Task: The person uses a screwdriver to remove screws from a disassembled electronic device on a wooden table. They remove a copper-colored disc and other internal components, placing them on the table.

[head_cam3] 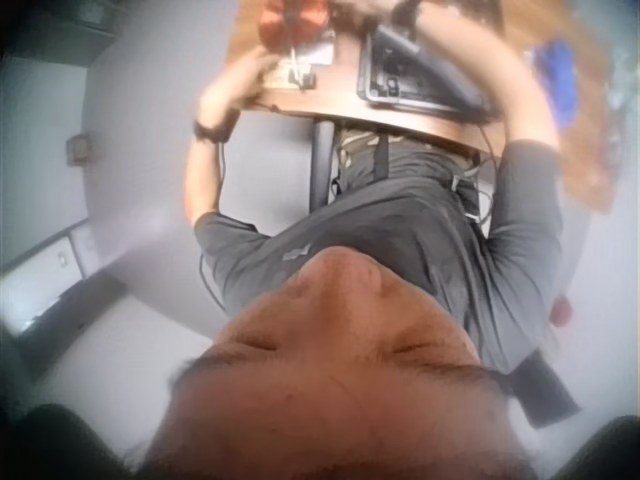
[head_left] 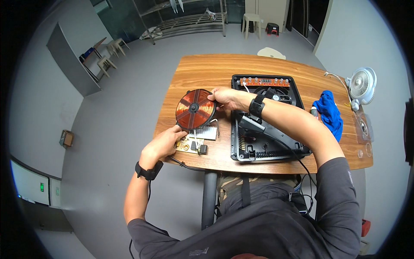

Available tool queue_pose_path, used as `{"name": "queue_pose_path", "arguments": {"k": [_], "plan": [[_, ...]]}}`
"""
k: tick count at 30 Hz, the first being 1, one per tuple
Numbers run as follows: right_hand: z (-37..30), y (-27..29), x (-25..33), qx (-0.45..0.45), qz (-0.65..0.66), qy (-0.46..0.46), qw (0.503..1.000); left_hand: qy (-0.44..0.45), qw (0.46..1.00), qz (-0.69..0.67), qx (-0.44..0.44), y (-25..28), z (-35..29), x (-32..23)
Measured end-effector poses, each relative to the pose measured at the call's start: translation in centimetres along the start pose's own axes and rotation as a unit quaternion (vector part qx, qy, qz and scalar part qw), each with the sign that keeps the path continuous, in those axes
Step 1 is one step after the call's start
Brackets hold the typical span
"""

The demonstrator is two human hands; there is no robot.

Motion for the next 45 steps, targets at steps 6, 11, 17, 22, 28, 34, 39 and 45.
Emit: {"name": "queue_pose_path", "arguments": {"k": [6,11,17,22,28,34,39,45], "plan": [[0.9,-0.5,-0.3,-0.008,-0.011,-0.002,1.000,0.003,1.000,-0.019,-0.015,0.0,-0.3,0.0],[1.5,-0.7,-0.6,-0.004,-0.013,-0.041,0.999,-0.008,0.999,-0.045,-0.022,0.4,-0.3,0.4],[1.5,-0.6,-0.3,-0.045,-0.165,-0.046,0.984,-0.001,0.999,-0.041,-0.028,0.2,-0.4,0.3],[0.7,-0.3,0.3,-0.076,-0.278,0.001,0.958,0.009,0.999,-0.036,-0.025,0.4,-0.5,0.4],[1.3,-0.7,0.3,-0.103,-0.382,0.049,0.917,0.020,0.999,-0.045,-0.018,0.6,-0.3,0.3],[1.5,-1.0,0.0,-0.114,-0.451,0.079,0.882,0.031,0.997,-0.064,-0.013,0.6,-0.4,0.2],[2.1,-0.7,-0.4,-0.112,-0.485,0.078,0.864,0.024,0.998,-0.053,-0.015,0.7,-0.2,0.0],[0.7,-0.7,0.4,-0.134,-0.509,0.107,0.843,0.008,0.999,-0.044,-0.029,0.4,-0.3,0.3]]}}
Point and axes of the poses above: each hand's wrist, its own z-axis towards the middle knuckle, its own y-axis out of the back of the hand, x = y × z, the point moved 1 cm from there along z, towards the middle knuckle, and after that the axes turned 5 degrees about -y, right-handed, at the moved point
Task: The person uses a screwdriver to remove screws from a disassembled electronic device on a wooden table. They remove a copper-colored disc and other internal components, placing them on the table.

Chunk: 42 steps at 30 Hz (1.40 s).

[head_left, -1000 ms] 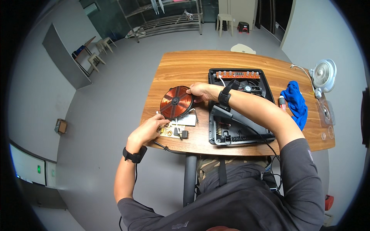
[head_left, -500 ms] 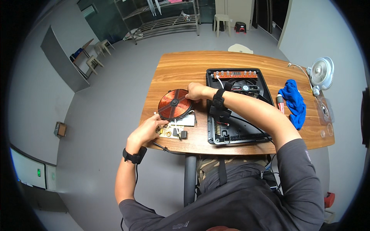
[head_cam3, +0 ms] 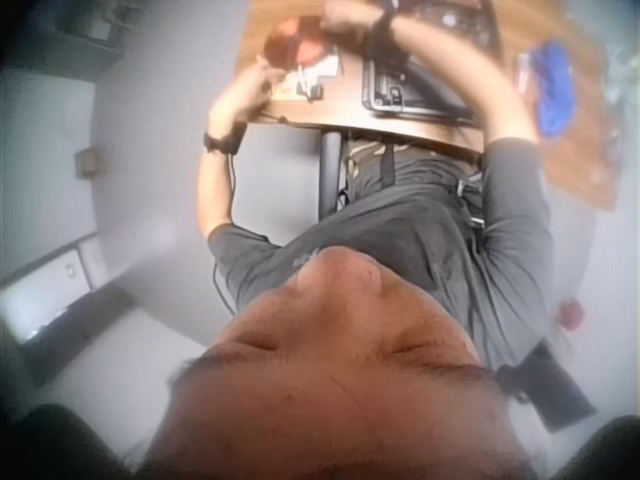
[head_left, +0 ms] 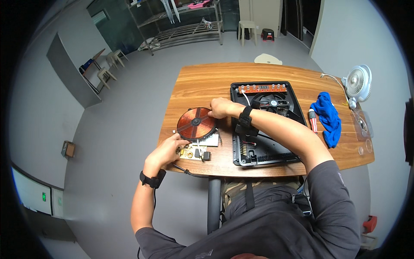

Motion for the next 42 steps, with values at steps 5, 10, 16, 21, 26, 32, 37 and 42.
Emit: {"name": "queue_pose_path", "arguments": {"k": [5,10,16,21,26,32,37,42], "plan": [[-2.3,3.6,-1.1,-0.092,-0.005,0.081,0.992,-0.003,1.000,0.004,-0.001,0.1,-0.1,-0.2],[-5.1,8.8,-8.5,-0.147,-0.018,0.129,0.981,-0.001,1.000,0.011,0.017,0.5,0.3,-0.7],[-10.3,11.2,-19.7,-0.205,-0.055,0.084,0.974,-0.018,1.000,0.007,0.020,2.2,-0.1,-1.0],[-15.6,12.0,-26.7,-0.200,-0.028,-0.028,0.979,0.024,1.000,0.013,0.003,4.5,-0.5,-2.6],[-19.6,9.4,-32.5,-0.199,-0.045,-0.117,0.972,-0.028,0.999,-0.019,-0.015,5.2,1.8,-5.8],[-21.6,6.8,-34.6,-0.217,-0.102,-0.213,0.947,-0.139,0.990,0.010,0.009,5.7,7.7,-10.3],[-21.5,7.0,-34.0,-0.157,-0.069,-0.254,0.952,-0.138,0.989,0.000,0.047,7.2,13.7,-15.3],[-21.5,4.9,-35.4,-0.202,-0.049,-0.149,0.967,-0.260,0.964,0.047,0.023,6.2,21.9,-16.2]]}}
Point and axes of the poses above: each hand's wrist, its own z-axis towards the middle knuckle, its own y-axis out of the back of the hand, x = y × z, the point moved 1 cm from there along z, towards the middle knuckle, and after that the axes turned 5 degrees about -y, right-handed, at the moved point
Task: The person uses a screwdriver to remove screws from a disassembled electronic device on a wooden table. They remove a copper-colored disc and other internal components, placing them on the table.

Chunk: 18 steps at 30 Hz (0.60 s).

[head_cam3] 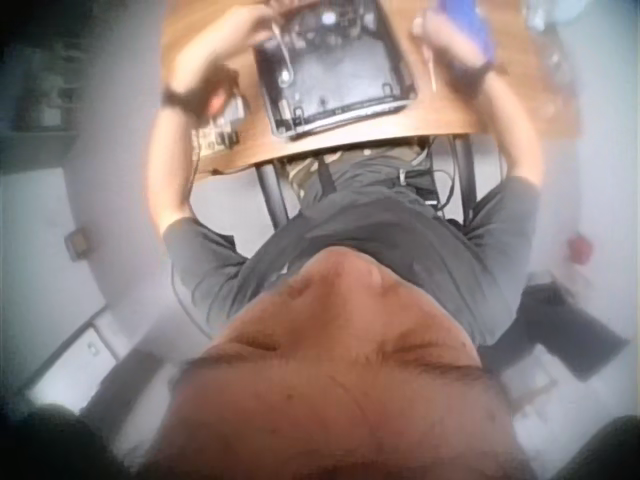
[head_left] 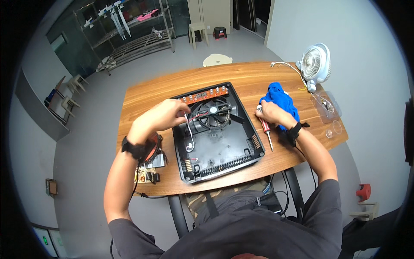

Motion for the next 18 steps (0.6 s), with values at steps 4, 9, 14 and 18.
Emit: {"name": "queue_pose_path", "arguments": {"k": [4,9,14,18], "plan": [[-0.1,-0.4,0.3,0.016,0.064,-0.013,0.998,0.003,0.999,0.026,-0.037,-1.6,6.2,2.4],[-0.5,0.1,0.5,0.033,0.089,-0.032,0.995,0.044,0.997,0.060,-0.027,-3.5,12.1,4.1],[-0.7,1.4,1.9,0.060,0.062,-0.044,0.995,0.034,0.998,0.043,-0.021,-4.9,14.4,4.9],[-0.5,1.4,1.9,0.064,0.077,-0.049,0.994,0.027,0.997,0.061,-0.044,-5.9,15.0,6.0]]}}
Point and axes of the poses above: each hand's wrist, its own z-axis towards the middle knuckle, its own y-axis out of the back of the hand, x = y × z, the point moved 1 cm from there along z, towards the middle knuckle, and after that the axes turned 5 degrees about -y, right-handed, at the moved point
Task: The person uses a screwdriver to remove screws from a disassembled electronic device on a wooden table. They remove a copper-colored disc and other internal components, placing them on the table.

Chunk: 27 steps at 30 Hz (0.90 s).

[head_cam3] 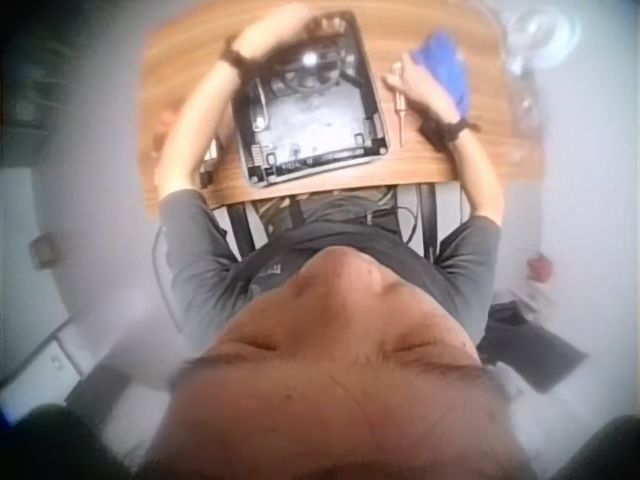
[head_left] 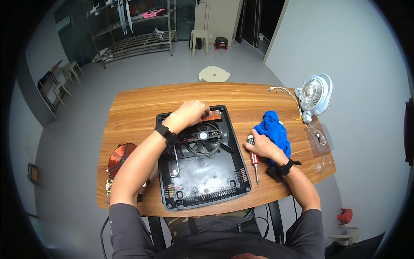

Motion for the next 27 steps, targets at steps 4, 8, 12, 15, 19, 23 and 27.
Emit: {"name": "queue_pose_path", "arguments": {"k": [4,8,12,15,19,23,27], "plan": [[-0.2,0.8,0.2,0.011,0.041,0.005,0.999,0.010,0.999,-0.036,-0.018,-0.6,0.3,0.7],[0.0,3.0,0.3,-0.031,0.037,0.060,0.997,0.016,0.999,-0.042,-0.024,-0.5,0.8,0.5],[0.2,10.7,2.0,-0.114,0.036,0.051,0.991,0.027,0.998,-0.048,-0.009,0.0,1.2,0.4],[0.4,16.1,6.4,-0.148,0.112,0.068,0.980,0.034,0.998,-0.049,-0.004,0.1,0.8,0.7],[1.2,16.3,10.2,-0.222,0.139,0.196,0.945,0.017,0.999,-0.044,-0.005,0.0,1.1,1.0],[3.7,13.4,11.7,-0.278,0.120,0.285,0.909,0.021,0.998,-0.054,-0.002,-0.4,1.4,1.7],[5.8,11.5,12.5,-0.273,0.146,0.296,0.904,0.027,0.998,-0.055,-0.003,-0.4,1.5,1.6]]}}
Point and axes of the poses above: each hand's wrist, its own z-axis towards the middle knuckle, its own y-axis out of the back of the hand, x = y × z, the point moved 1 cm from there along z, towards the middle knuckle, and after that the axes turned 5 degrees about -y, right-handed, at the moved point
